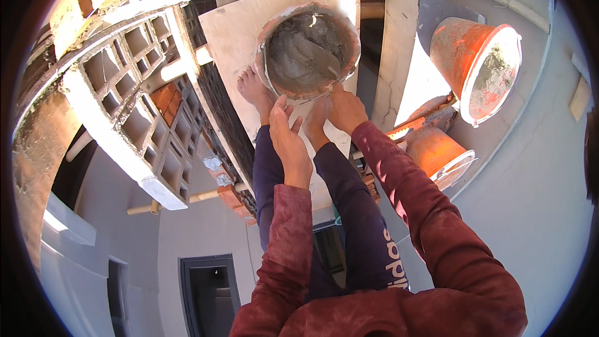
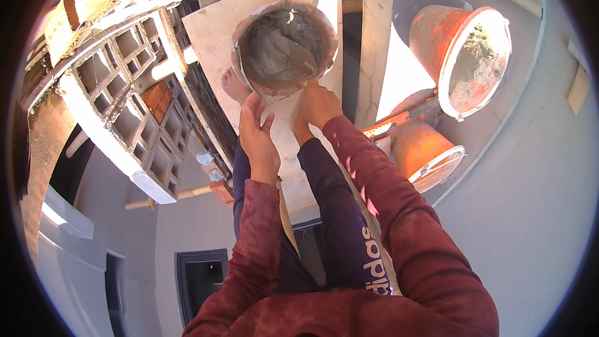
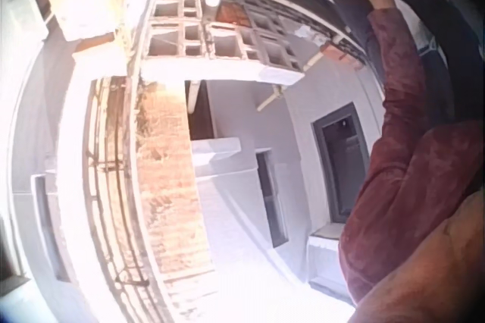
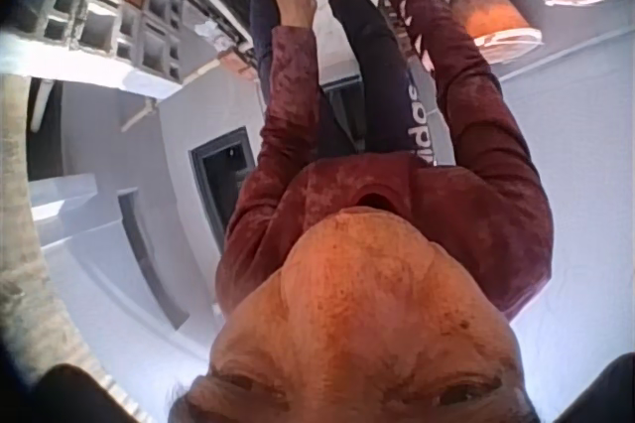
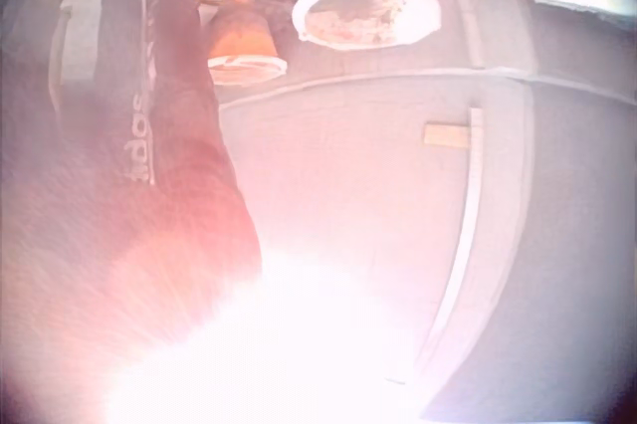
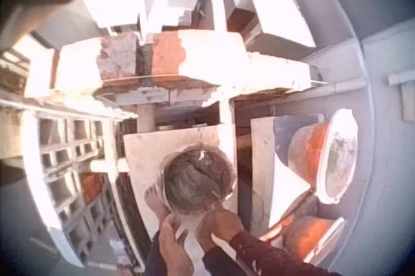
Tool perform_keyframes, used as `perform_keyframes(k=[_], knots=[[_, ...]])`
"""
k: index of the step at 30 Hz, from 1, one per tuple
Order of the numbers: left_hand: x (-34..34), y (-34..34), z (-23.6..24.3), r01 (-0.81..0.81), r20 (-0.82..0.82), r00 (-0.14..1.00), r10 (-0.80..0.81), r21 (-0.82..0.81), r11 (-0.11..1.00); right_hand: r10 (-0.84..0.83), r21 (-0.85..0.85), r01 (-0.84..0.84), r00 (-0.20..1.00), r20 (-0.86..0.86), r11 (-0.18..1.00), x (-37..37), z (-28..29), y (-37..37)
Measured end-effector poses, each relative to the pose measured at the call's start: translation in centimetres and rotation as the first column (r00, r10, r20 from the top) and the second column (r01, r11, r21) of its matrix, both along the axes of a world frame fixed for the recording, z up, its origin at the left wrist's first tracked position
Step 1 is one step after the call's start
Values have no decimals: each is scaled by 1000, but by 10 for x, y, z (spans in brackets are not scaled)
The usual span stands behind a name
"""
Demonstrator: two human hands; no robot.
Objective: The person scoops mortar from a bucket using a trowel and applies it to a brick. They place the brick onto a partially built wall, adjusting its position and tapping it to align with the existing structure. The person repeats this process, adding mortar and bricks to continue the wall.
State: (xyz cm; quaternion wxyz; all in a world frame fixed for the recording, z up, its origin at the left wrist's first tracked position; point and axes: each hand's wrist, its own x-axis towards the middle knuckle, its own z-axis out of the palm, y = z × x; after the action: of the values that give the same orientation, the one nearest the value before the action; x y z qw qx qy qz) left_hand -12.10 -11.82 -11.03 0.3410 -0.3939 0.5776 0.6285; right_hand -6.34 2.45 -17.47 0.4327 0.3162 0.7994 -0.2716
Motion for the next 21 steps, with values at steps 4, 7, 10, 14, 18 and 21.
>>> perform_keyframes(k=[4,7,10,14,18,21], knots=[[-1,5,0,6,7,1000,-6,15,1000,-111,-201,91,989,-95,975,-3,-47,25],[2,-3,-2,-14,5,1000,14,-2,1000,-201,-355,174,979,-39,918,-10,-22,32],[1,0,2,4,16,1000,-4,-2,1000,-88,-361,53,993,-82,931,-24,-32,33],[-1,6,0,12,21,1000,-12,14,1000,180,-263,-182,983,-32,948,0,-106,38],[1,1,-6,-19,4,1000,19,-34,999,-255,-290,230,966,-51,929,1,-62,28],[-1,5,-5,-22,-14,1000,22,-35,999,-272,-271,212,940,-204,939,11,-58,31]])
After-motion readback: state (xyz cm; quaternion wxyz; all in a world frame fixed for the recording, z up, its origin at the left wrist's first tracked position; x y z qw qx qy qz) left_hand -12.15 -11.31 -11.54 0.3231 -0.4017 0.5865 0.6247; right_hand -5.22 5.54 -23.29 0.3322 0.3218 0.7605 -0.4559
